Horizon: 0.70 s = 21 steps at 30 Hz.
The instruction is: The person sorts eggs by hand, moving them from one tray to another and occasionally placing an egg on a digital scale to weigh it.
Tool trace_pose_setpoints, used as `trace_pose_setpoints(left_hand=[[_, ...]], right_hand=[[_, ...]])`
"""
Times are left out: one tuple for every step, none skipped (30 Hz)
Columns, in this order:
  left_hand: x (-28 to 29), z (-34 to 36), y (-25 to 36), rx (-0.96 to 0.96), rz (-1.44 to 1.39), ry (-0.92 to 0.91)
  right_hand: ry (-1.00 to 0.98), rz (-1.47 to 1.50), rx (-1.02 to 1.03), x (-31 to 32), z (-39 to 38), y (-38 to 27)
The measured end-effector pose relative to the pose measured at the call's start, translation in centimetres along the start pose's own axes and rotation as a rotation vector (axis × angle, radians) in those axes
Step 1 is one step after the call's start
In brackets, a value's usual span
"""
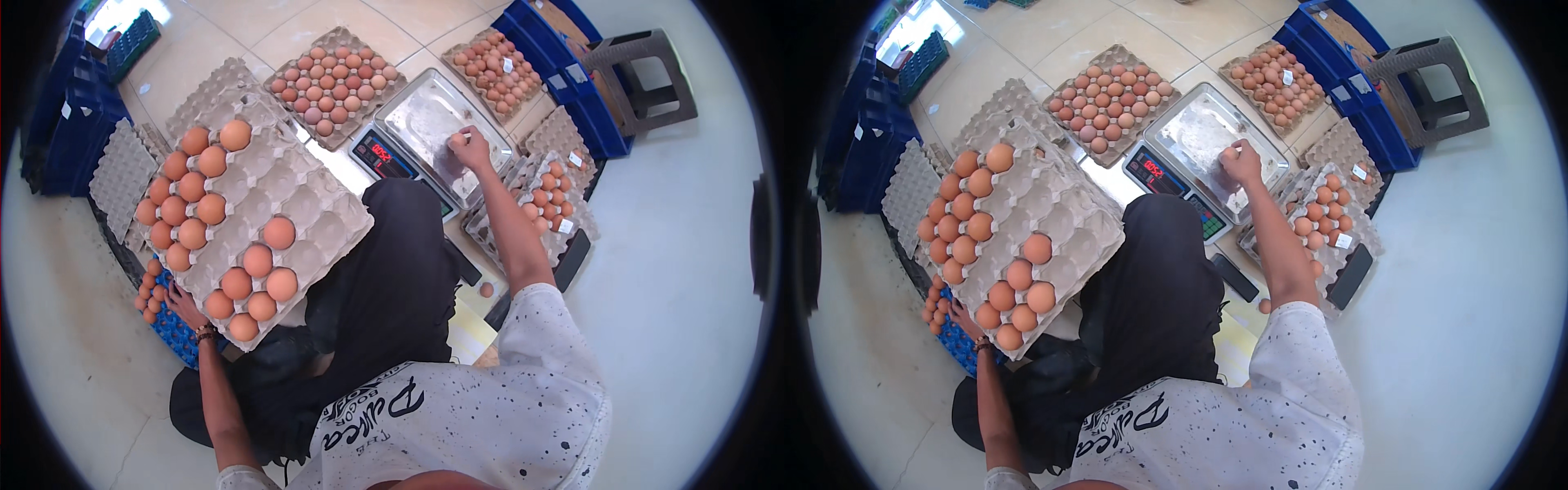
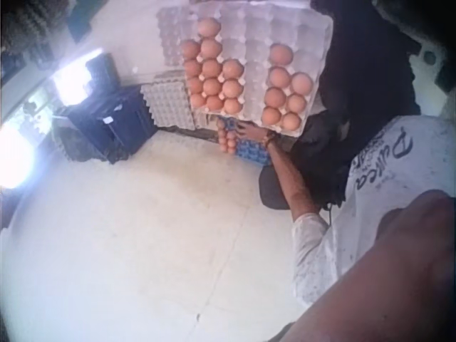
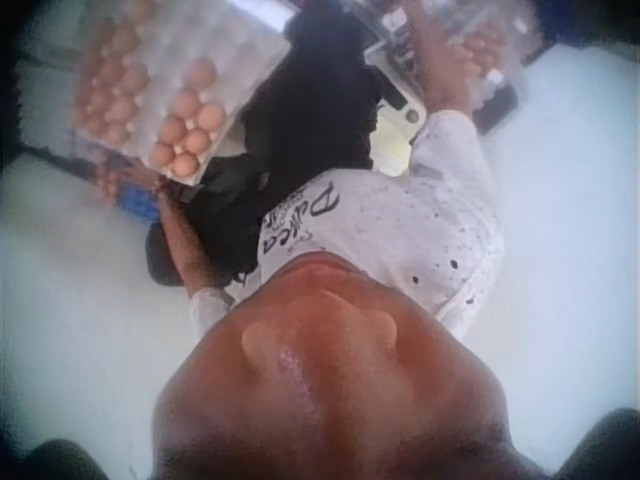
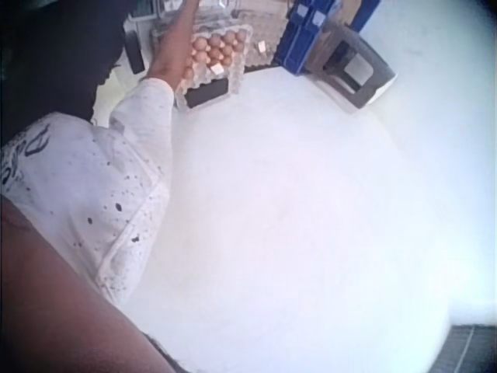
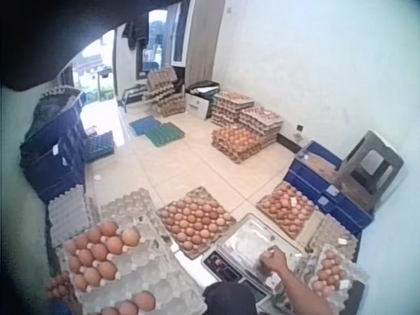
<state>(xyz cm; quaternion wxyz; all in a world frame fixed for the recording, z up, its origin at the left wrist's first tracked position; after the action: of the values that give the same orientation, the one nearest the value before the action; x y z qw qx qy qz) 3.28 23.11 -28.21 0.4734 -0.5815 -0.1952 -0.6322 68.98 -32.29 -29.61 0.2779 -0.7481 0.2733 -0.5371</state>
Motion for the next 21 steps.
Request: trace_pose_setpoints(left_hand=[[0.0, 0.9, 2.8, -0.025, 0.011, -0.04], [0.4, 1.2, 2.4, -0.015, 0.017, -0.028], [0.7, 1.4, 2.4, -0.034, 0.036, -0.025], [1.0, 1.3, 2.0, -0.047, 0.06, -0.025], [2.4, 0.9, 3.0, -0.072, -0.029, 0.015], [3.5, 0.9, 3.3, -0.061, -0.031, 0.017], [4.3, 1.0, 3.8, -0.056, -0.056, -0.011], [4.9, 0.9, 3.7, -0.046, -0.073, -0.037], [5.4, 0.9, 3.5, -0.031, -0.071, -0.031], [5.8, 0.9, 3.6, -0.03, -0.121, -0.017], [6.3, 1.0, 3.9, -0.027, -0.17, -0.004], [6.6, 1.0, 4.2, -0.011, -0.169, 0.002], [7.0, 1.2, 4.7, -0.002, -0.182, -0.023], [7.4, 1.4, 4.8, 0.012, -0.189, -0.049], [7.8, 1.5, 5.0, 0.016, -0.195, -0.039], [8.1, 1.7, 5.3, 0.017, -0.206, -0.031], [8.4, 1.9, 6.0, 0.017, -0.216, -0.051], [8.6, 2.0, 6.3, 0.039, -0.246, -0.089], [8.8, 1.8, 6.1, 0.06, -0.256, -0.115], [8.7, 1.6, 5.8, 0.08, -0.268, -0.14], [8.7, 1.5, 5.5, 0.106, -0.275, -0.14]], right_hand=[[-0.007, 0.035, 0.009, 1.6, -0.4, 0.1], [-0.049, 0.093, 0.046, 0.9, -0.8, -1.5], [-0.184, 0.53, -0.103, -0.7, -1.4, -2.1], [-0.199, 0.537, -0.09, -1.2, -2.2, -4.0], [-0.364, 0.934, -0.086, -2.0, -3.8, -6.8], [-0.536, 1.333, -0.078, -2.2, -5.6, -10.3], [-0.542, 1.329, -0.069, -1.7, -6.9, -12.7], [-0.698, 1.419, -0.032, -1.9, -8.9, -16.2], [-0.857, 1.503, 0.008, -1.8, -10.9, -19.6], [-0.869, 1.499, 0.019, -1.5, -12.2, -21.8], [-0.956, 1.521, 0.038, -1.7, -13.7, -24.1], [-1.046, 1.54, 0.056, -1.8, -15.2, -26.1], [-1.079, 1.459, 0.082, -2.2, -16.2, -27.6], [-1.113, 1.453, 0.09, -2.8, -17.4, -29.3], [-1.033, 1.302, 0.142, -3.5, -18.2, -30.8], [-0.944, 1.151, 0.196, -4.1, -18.8, -32.0], [-0.837, 0.973, 0.374, -4.8, -18.8, -32.9], [-0.847, 0.961, 0.389, -6.0, -19.1, -33.6], [-0.782, 0.762, 0.547, -7.1, -19.7, -34.9], [-0.707, 0.561, 0.699, -8.1, -20.6, -36.0], [-0.664, 0.504, 0.75, -9.0, -21.3, -36.6]])
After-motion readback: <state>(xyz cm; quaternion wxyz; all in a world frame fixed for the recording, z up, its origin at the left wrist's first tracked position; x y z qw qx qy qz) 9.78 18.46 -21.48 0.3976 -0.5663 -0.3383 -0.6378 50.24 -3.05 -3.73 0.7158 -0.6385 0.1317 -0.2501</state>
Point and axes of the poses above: each hand's wrist, its own z-axis towards the middle knuckle, its own x-axis out of the back of the hand, y = z × x, the point moved 8 cm from there along z, towards the middle knuckle, and after that the axes turned 12 degrees about z, right-handed, at the moved point
